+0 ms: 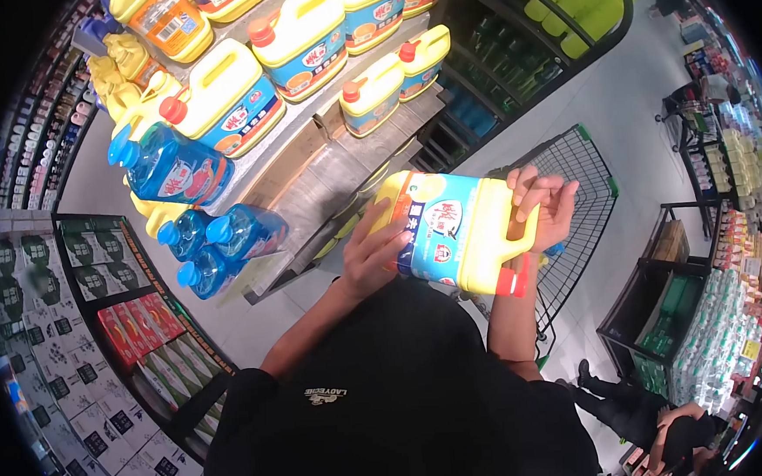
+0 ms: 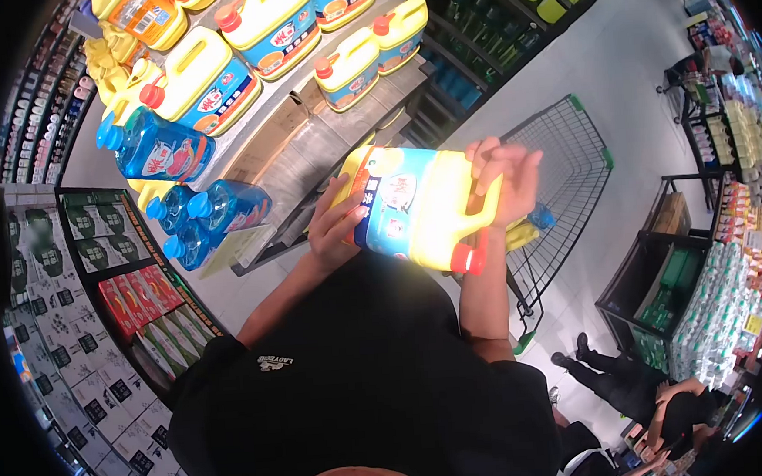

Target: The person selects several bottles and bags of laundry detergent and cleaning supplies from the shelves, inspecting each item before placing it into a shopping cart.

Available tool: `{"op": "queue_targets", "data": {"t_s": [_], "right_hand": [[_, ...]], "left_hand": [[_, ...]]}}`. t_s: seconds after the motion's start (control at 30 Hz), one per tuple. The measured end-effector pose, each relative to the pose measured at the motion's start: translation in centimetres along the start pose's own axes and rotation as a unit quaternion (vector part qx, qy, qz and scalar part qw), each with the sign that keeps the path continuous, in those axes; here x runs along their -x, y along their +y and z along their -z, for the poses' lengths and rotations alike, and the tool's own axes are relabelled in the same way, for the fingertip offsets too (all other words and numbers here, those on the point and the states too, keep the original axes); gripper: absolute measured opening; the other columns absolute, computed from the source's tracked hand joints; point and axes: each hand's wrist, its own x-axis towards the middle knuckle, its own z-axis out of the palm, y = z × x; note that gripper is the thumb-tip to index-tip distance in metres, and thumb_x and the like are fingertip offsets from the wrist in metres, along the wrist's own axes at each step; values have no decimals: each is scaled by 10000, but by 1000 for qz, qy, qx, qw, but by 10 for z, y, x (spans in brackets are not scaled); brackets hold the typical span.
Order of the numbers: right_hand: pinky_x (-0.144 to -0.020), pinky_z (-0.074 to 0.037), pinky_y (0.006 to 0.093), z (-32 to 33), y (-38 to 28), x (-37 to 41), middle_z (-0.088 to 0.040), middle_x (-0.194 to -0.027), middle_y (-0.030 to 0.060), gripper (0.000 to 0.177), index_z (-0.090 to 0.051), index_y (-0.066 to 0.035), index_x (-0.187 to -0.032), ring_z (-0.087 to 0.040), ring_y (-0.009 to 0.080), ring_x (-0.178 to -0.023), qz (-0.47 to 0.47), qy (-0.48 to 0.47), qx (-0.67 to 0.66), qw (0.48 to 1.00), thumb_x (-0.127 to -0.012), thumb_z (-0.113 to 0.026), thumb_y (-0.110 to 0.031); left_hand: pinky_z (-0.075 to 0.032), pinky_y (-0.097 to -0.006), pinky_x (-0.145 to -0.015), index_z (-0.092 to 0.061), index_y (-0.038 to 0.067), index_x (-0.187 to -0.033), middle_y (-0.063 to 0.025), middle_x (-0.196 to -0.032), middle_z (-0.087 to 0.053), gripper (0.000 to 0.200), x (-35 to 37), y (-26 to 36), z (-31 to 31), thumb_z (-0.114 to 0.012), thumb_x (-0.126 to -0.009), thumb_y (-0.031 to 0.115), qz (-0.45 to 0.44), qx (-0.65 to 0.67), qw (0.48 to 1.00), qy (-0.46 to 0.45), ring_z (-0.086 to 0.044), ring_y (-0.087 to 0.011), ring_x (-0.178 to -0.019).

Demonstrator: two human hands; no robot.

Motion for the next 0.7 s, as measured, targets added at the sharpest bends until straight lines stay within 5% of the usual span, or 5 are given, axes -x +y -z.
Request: {"op": "queue_targets", "data": {"t_s": [0.2,0.3,0.47,0.6,0.7], "right_hand": [[-628,-410,298,-5,-44,32,-541,-603,30,432,-697,107,-1000,-483,126,-600,-27,75,319,944,-1108,-443,-226],[-631,-392,263,-9,-76,47,-550,-686,-12,366,-744,62,-1122,-493,67,-644,-175,68,510,840,-1092,-518,-225],[-588,-392,204,14,-109,95,-619,-727,-67,327,-745,22,-1150,-535,26,-656,-239,163,520,804,-1090,-567,-245],[-521,-361,202,9,-140,132,-624,-695,-49,201,-731,14,-1085,-502,4,-579,-270,305,472,782,-1040,-664,-170],[-471,-278,209,26,-162,153,-566,-615,-77,210,-731,-27,-1092,-431,-12,-511,-271,331,569,702,-1033,-693,-225]], "left_hand": [[-513,-490,-1094,-674,78,-1257,-145,-1306,-698,624,0,-4,-19,-951,-700,129,87,154,983,-55,-630,-387,-1299],[-521,-408,-1071,-638,52,-1338,-159,-1329,-685,743,2,-7,-19,-977,-687,167,243,313,897,-195,-661,-306,-1261],[-498,-377,-1083,-582,49,-1432,-107,-1356,-644,829,25,1,-51,-965,-713,200,378,398,742,-385,-628,-218,-1248],[-531,-385,-1040,-608,108,-1437,-73,-1362,-660,725,20,10,-94,-906,-778,162,351,390,711,-468,-655,-224,-1208],[-538,-387,-1017,-628,100,-1409,-89,-1327,-689,655,34,-3,-134,-876,-805,151,213,326,786,-481,-664,-247,-1201]]}}
